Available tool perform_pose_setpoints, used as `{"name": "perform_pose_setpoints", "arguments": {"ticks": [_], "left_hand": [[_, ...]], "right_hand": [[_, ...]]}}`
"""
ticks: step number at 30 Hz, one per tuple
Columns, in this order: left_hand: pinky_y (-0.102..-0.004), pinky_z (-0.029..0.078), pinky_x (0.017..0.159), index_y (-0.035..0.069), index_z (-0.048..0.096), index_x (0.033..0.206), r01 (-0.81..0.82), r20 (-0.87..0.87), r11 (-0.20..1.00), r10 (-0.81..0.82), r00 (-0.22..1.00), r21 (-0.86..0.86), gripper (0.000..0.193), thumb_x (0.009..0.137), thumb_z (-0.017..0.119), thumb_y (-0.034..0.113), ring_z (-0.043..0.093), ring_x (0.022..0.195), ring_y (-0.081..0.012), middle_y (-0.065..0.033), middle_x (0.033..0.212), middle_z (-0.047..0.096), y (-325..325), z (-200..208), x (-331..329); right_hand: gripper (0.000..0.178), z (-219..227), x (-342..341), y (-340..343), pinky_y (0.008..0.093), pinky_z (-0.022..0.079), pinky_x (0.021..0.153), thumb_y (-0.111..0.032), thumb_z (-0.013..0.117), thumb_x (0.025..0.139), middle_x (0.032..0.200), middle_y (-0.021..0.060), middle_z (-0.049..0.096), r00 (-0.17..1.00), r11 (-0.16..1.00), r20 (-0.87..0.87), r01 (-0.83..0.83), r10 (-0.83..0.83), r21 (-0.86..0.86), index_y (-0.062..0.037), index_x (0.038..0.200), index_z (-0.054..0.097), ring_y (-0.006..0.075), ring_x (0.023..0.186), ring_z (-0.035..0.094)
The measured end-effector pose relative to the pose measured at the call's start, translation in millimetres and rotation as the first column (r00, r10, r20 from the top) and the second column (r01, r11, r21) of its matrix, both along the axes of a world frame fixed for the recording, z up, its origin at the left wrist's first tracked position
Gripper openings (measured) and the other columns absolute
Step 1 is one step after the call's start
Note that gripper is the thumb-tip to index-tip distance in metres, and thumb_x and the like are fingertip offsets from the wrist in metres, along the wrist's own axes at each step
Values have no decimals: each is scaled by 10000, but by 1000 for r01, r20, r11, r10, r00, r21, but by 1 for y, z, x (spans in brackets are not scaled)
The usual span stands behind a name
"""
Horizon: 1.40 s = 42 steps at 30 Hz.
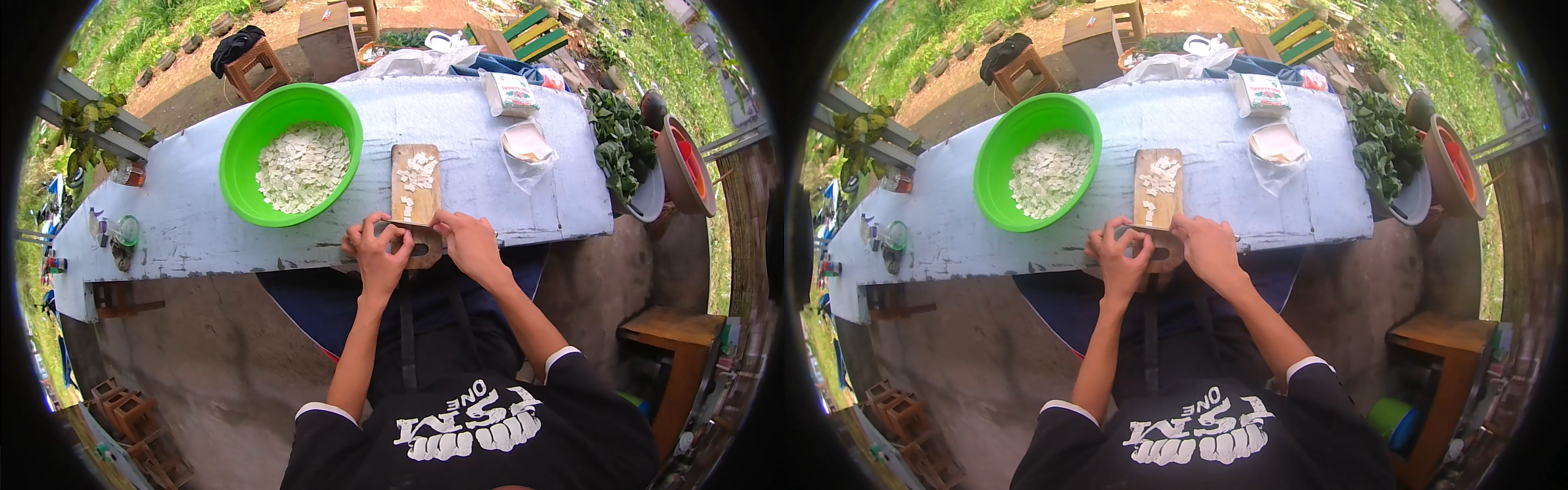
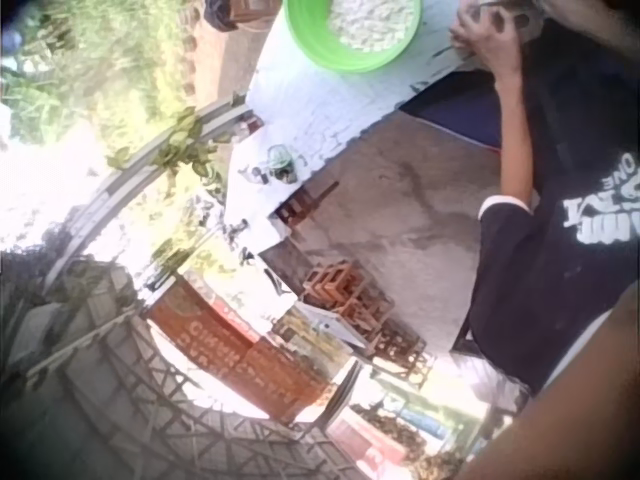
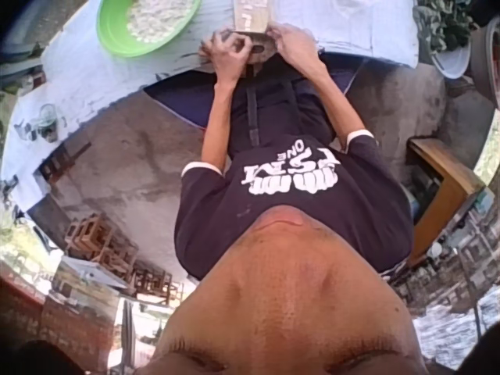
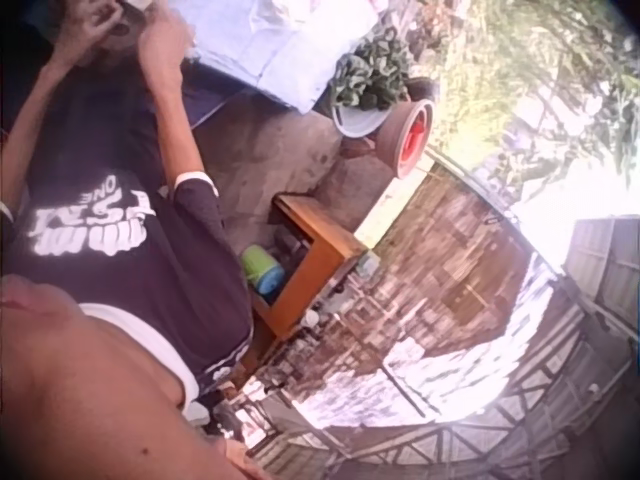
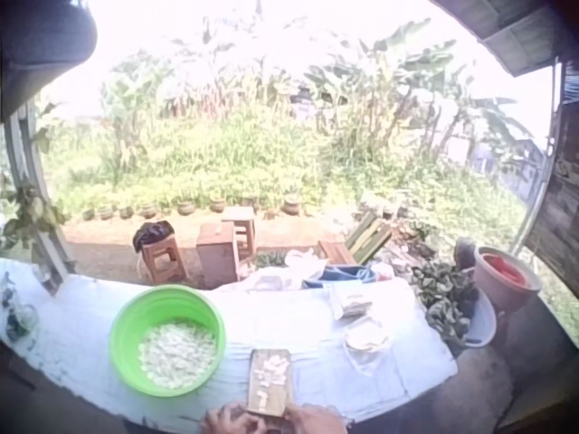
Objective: The person chops white vegetable pieces on a wooden cutting board using a knife and transfers them into a green bowl. The person then slices a block of white tofu into thin strips on the same board.
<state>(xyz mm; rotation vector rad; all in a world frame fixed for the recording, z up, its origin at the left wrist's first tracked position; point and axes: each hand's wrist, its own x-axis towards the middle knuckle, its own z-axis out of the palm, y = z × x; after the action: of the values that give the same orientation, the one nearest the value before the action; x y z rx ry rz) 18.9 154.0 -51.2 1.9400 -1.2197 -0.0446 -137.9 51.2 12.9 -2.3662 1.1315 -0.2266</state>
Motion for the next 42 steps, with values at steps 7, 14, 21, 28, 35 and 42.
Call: {"name": "perform_pose_setpoints", "arguments": {"ticks": [7, 14, 21, 28, 35, 42], "left_hand": [[-487, 270, 1023, 200, 755, 796, -39, 2, 999, 39, 999, 20, 97, 799, 832, 258, 436, 1123, -264, 25, 1197, 571, 4, -2, -3], [-488, 265, 1085, 189, 745, 766, -92, -19, 994, 91, 996, -65, 113, 779, 843, 244, 406, 1245, -328, -40, 1388, 534, 5, 0, -7], [-486, 250, 1127, 162, 749, 764, -91, -9, 995, 91, 996, -34, 119, 779, 855, 212, 387, 1299, -328, -59, 1579, 472, 11, 0, -11], [-496, 238, 1135, 209, 846, 994, -110, 212, 993, 100, 972, 38, 142, 902, 796, 304, 364, 1376, -314, -105, 1683, 399, 18, 4, -25], [-588, 193, 1192, 133, 558, 1537, 21, 271, 940, -119, 955, 339, 617, 992, 674, 399, 322, 1525, -392, -223, 1674, 359, -18, 10, -21], [-561, 338, 1140, 68, 337, 1639, -1, 44, 964, -11, 999, 265, 1055, 805, 832, 483, 410, 1398, -412, -287, 1581, 390, -23, 27, -42]], "right_hand": [[115, 5, -11, 5, 480, 439, 784, -191, 585, 1039, 872, 113, 711, 1000, 999, -12, 29, -28, 43, -143, 1065, 686, 344, 875, 690], [99, 9, -10, 8, 490, 428, 777, -194, 598, 1028, 858, 108, 699, 1000, 1000, 10, 3, -4, 12, -150, 1061, 681, 337, 861, 684], [114, -1, -6, 16, 482, 442, 779, -212, 594, 1034, 870, 110, 704, 1000, 1000, -1, 7, -7, 20, -153, 1070, 685, 343, 859, 683], [178, 8, -3, -11, 483, 497, 783, -257, 575, 1059, 895, 176, 720, 990, 979, 48, 123, -132, 165, -124, 1108, 683, 393, 884, 697], [213, -11, -14, -38, 465, 510, 760, -267, 574, 1074, 907, 151, 718, 910, 951, 277, 296, -309, 89, -120, 1149, 708, 371, 870, 690], [118, -46, -6, -40, 437, 475, 687, -203, 641, 1028, 790, 58, 627, 897, 857, 351, 388, -268, -339, -157, 1080, 736, 285, 740, 638]]}}
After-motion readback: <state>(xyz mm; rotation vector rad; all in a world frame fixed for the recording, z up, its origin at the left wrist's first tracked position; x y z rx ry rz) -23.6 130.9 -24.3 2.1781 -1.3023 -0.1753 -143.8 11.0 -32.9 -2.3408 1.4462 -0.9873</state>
